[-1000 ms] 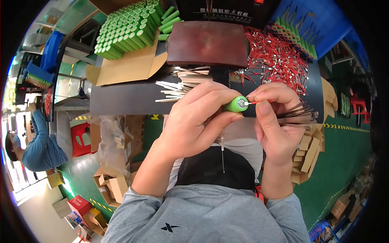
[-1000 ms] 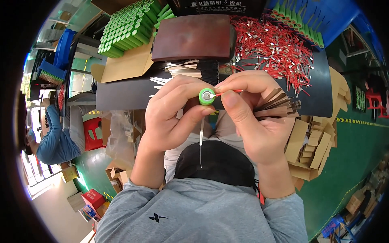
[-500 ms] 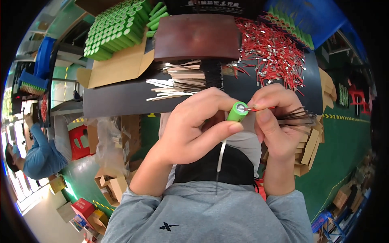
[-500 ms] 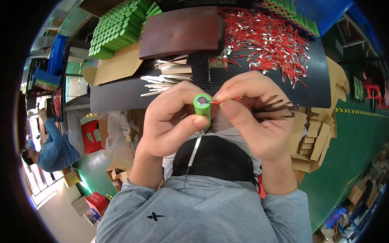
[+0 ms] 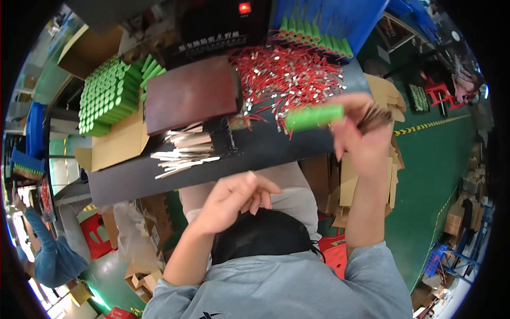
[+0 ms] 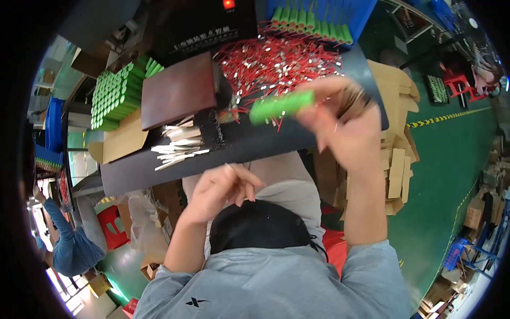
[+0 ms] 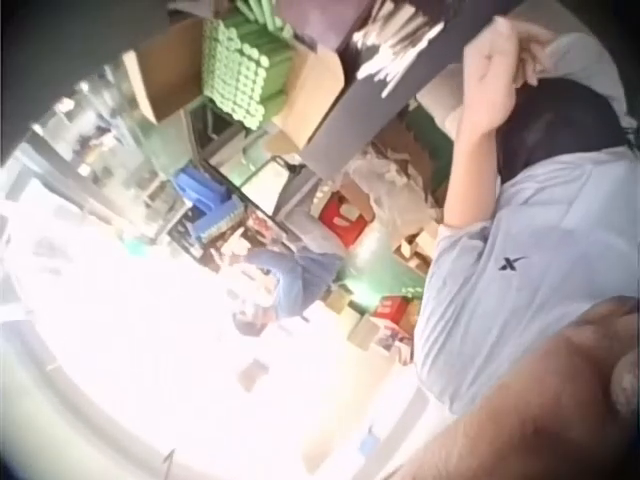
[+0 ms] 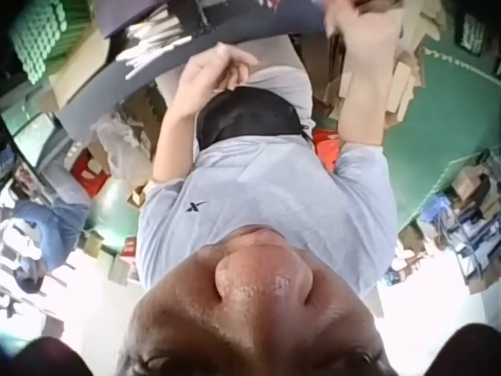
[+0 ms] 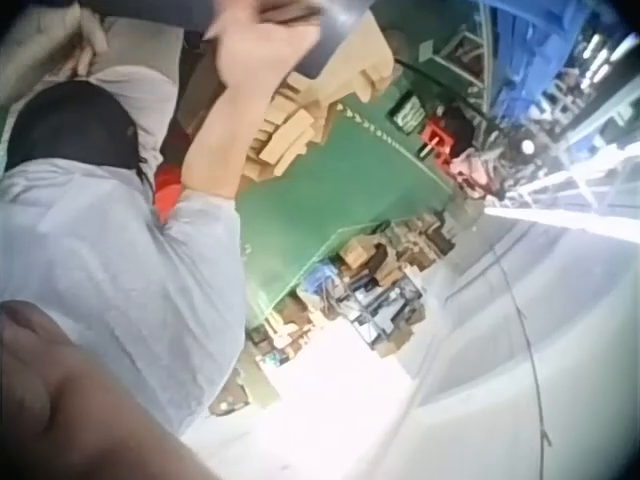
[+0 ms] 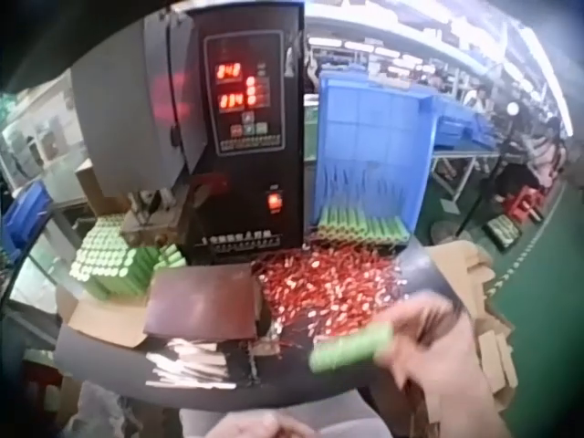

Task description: Assembling battery cells into packs using a spot welding machine.

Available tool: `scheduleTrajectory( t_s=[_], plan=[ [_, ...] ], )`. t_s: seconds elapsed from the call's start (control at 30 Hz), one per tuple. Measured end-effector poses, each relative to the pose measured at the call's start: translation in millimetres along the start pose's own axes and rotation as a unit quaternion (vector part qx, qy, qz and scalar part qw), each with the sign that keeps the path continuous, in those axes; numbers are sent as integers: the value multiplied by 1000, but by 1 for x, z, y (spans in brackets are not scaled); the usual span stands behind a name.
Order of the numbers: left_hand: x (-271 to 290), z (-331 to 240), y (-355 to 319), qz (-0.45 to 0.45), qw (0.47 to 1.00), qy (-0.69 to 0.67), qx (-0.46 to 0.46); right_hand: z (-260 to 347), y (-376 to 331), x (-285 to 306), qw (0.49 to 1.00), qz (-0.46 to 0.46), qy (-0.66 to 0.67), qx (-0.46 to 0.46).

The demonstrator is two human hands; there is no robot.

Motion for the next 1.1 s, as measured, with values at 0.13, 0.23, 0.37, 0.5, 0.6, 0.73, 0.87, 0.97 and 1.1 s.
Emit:
scheduleTrajectory(
  t_s=[0.13, 0.23, 0.37, 0.5, 0.6, 0.73, 0.87, 0.97, 1.1],
  plan=[
    [-20, 33, 3, 4, 987, 147, 72, -24, 42, 48, 964, -214, -158, -17],
    [-31, 41, 10, 33, 934, 347, 72, -45, 67, 72, 884, -235, -404, 8],
    [-29, 37, 11, 12, 934, 344, 92, -68, 99, 75, 839, -169, -516, 21],
    [-25, 42, 3, 17, 942, 321, 94, -78, 109, 81, 836, -142, -530, 2],
    [-22, 46, -1, 5, 947, 310, 77, -89, 103, 88, 858, -133, -495, 22],
    [-16, 41, -21, -28, 945, 320, 57, -51, 88, 48, 883, -156, -440, -49],
    [-7, 17, -40, 5, 951, 308, 0, -29, 48, 15, 958, -67, -278, 30],
    [20, -29, -64, -77, 941, 320, -73, -19, 25, -31, 995, 88, -29, -43],
    [73, -90, -96, -456, 822, 312, -140, -27, 15, -97, 981, 169, 86, -50]
  ],
)
Point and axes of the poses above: each hand's wrist, its own y-axis towards the middle knuckle, its own x-axis out of the back of the hand, z = x × y, the point moved 2 cm from there along y, towards the middle knuckle, and after that the axes turned 15 degrees about z, right-handed, at the moved point
